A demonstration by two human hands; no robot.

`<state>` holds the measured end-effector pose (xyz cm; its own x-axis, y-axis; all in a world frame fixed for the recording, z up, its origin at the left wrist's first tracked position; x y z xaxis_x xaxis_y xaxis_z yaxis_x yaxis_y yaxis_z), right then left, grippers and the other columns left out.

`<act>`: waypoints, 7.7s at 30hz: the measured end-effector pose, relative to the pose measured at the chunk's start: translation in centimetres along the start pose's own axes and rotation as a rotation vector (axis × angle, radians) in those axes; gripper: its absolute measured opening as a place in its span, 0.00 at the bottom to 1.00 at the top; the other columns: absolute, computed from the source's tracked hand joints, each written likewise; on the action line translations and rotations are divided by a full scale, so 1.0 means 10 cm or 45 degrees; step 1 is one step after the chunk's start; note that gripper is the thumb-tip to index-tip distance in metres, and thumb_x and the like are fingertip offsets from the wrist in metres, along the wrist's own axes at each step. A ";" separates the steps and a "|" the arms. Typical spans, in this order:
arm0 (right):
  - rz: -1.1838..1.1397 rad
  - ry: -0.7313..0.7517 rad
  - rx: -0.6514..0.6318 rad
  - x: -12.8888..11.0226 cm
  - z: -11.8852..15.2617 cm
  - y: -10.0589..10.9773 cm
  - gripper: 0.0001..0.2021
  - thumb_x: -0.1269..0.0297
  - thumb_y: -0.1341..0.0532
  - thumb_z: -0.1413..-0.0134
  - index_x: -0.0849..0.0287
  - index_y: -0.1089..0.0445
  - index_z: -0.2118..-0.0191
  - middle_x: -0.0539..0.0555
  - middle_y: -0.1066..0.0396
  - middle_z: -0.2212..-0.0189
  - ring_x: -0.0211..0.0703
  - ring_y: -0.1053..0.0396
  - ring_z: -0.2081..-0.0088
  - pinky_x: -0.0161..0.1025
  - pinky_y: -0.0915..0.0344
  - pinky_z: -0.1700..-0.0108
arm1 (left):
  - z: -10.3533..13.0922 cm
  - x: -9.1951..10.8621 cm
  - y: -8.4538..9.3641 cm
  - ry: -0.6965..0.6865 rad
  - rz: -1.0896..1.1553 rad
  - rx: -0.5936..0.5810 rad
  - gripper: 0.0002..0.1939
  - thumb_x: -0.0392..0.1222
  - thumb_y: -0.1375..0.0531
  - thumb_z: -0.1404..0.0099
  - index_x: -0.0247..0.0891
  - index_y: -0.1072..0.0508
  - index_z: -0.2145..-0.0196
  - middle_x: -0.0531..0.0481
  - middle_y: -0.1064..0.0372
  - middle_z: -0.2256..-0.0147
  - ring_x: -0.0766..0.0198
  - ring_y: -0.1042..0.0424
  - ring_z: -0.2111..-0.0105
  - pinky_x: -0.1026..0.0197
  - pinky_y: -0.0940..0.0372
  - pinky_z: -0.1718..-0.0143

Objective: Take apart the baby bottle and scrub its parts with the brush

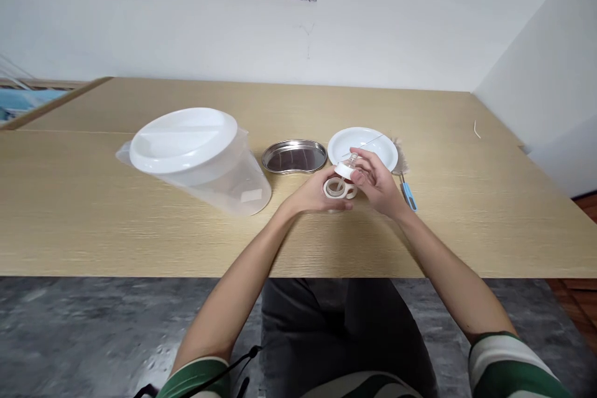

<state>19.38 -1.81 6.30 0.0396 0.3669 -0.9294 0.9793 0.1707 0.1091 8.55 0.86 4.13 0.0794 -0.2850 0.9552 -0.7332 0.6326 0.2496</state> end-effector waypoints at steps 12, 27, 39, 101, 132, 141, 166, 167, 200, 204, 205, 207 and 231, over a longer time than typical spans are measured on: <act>-0.047 0.035 0.229 0.02 -0.02 0.17 0.26 0.44 0.31 0.48 0.50 0.39 0.51 0.51 0.29 0.61 0.42 0.27 0.59 0.42 0.27 0.56 | -0.02 0.00 0.11 -0.017 0.288 0.199 0.21 0.56 0.31 0.41 0.35 0.26 0.63 0.49 0.28 0.65 0.65 0.30 0.67 0.62 0.36 0.62; -0.483 -0.286 0.253 0.28 -0.02 0.19 0.23 0.42 0.28 0.52 0.53 0.33 0.60 0.48 0.24 0.68 0.41 0.24 0.66 0.46 0.24 0.57 | -0.01 0.08 0.08 -0.079 0.189 0.105 0.21 0.59 0.37 0.35 0.36 0.29 0.69 0.50 0.33 0.66 0.66 0.35 0.67 0.64 0.40 0.63; -0.677 -0.283 0.249 0.41 -0.02 0.21 0.25 0.51 0.24 0.56 0.54 0.41 0.72 0.45 0.29 0.69 0.41 0.25 0.60 0.55 0.24 0.47 | 0.00 0.03 0.15 -0.061 0.150 0.209 0.22 0.60 0.37 0.35 0.36 0.26 0.67 0.50 0.31 0.69 0.66 0.36 0.70 0.63 0.41 0.65; 0.892 -0.026 0.539 0.19 -0.02 0.79 0.14 0.54 0.41 0.40 0.56 0.34 0.54 0.62 0.24 0.53 0.53 0.25 0.54 0.52 0.30 0.49 | -0.02 0.04 0.13 -0.081 0.106 0.190 0.21 0.59 0.37 0.34 0.35 0.25 0.67 0.50 0.32 0.71 0.68 0.38 0.73 0.63 0.42 0.69; 1.402 -0.330 0.207 0.43 -0.15 0.68 0.10 0.65 0.46 0.42 0.59 0.28 0.61 0.64 0.23 0.56 0.59 0.30 0.52 0.56 0.46 0.48 | 0.00 0.08 0.14 -0.062 0.080 0.207 0.22 0.60 0.37 0.35 0.35 0.24 0.68 0.49 0.29 0.69 0.65 0.35 0.71 0.62 0.41 0.67; 1.321 -0.238 0.325 0.31 -0.11 0.68 0.11 0.67 0.46 0.43 0.59 0.27 0.60 0.63 0.23 0.54 0.60 0.34 0.45 0.60 0.49 0.44 | 0.00 0.07 0.12 -0.019 0.148 0.208 0.21 0.59 0.34 0.38 0.35 0.24 0.67 0.49 0.29 0.69 0.66 0.34 0.71 0.63 0.40 0.67; -0.427 0.008 0.158 -0.13 -0.02 0.48 0.23 0.46 0.30 0.48 0.51 0.32 0.51 0.51 0.27 0.66 0.43 0.26 0.65 0.46 0.26 0.54 | 0.01 0.02 0.09 -0.012 0.181 0.159 0.28 0.46 0.23 0.53 0.37 0.24 0.56 0.48 0.27 0.62 0.61 0.28 0.61 0.60 0.37 0.57; -0.426 0.013 0.224 -0.13 -0.02 0.56 0.23 0.45 0.31 0.48 0.50 0.32 0.52 0.51 0.27 0.67 0.43 0.26 0.65 0.48 0.26 0.53 | 0.01 0.02 0.09 -0.012 0.181 0.161 0.29 0.45 0.23 0.53 0.38 0.24 0.55 0.48 0.27 0.62 0.61 0.28 0.61 0.60 0.37 0.56; -0.188 -0.292 1.208 0.58 0.14 1.44 0.23 0.55 0.28 0.60 0.56 0.35 0.60 0.48 0.26 0.71 0.34 0.35 0.75 0.31 0.42 0.77 | 0.04 0.06 0.33 -0.108 0.219 0.235 0.14 0.49 0.32 0.38 0.35 0.23 0.61 0.45 0.25 0.61 0.60 0.26 0.60 0.59 0.33 0.57; -0.103 -0.342 1.203 0.66 0.15 1.48 0.24 0.53 0.29 0.60 0.57 0.35 0.58 0.47 0.27 0.72 0.35 0.35 0.75 0.33 0.40 0.76 | 0.05 0.05 0.32 -0.082 0.233 0.169 0.16 0.49 0.31 0.39 0.35 0.24 0.59 0.45 0.25 0.60 0.60 0.26 0.61 0.59 0.33 0.60; -0.053 -0.336 1.190 0.66 0.15 1.50 0.25 0.52 0.30 0.60 0.57 0.35 0.57 0.47 0.27 0.71 0.36 0.34 0.75 0.33 0.38 0.74 | 0.06 0.05 0.29 -0.065 0.238 0.131 0.17 0.48 0.30 0.40 0.36 0.25 0.58 0.44 0.25 0.59 0.60 0.26 0.61 0.59 0.33 0.60; 0.129 -0.316 1.156 0.62 0.15 1.52 0.24 0.51 0.31 0.59 0.57 0.35 0.58 0.49 0.26 0.70 0.37 0.33 0.73 0.36 0.35 0.70 | 0.07 0.05 0.25 -0.046 0.226 0.075 0.20 0.47 0.28 0.42 0.36 0.25 0.56 0.44 0.25 0.57 0.60 0.26 0.61 0.59 0.33 0.60; 0.899 -0.275 0.902 0.41 0.09 1.46 0.18 0.52 0.32 0.53 0.59 0.22 0.61 0.53 0.32 0.70 0.49 0.33 0.61 0.47 0.33 0.51 | 0.05 0.04 0.11 0.057 -0.006 -0.057 0.26 0.46 0.26 0.50 0.37 0.25 0.55 0.46 0.27 0.57 0.59 0.28 0.59 0.56 0.36 0.56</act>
<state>34.05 1.33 3.75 0.6194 -0.0102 -0.7850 0.6082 -0.6261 0.4880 7.42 1.08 4.67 0.1138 -0.2560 0.9600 -0.7016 0.6634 0.2601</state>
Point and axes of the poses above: each hand's wrist, its own z-axis away from the middle knuckle, its own y-axis out of the back of the hand, x = y × z, the point moved 9 cm from there along -z, towards the middle knuckle
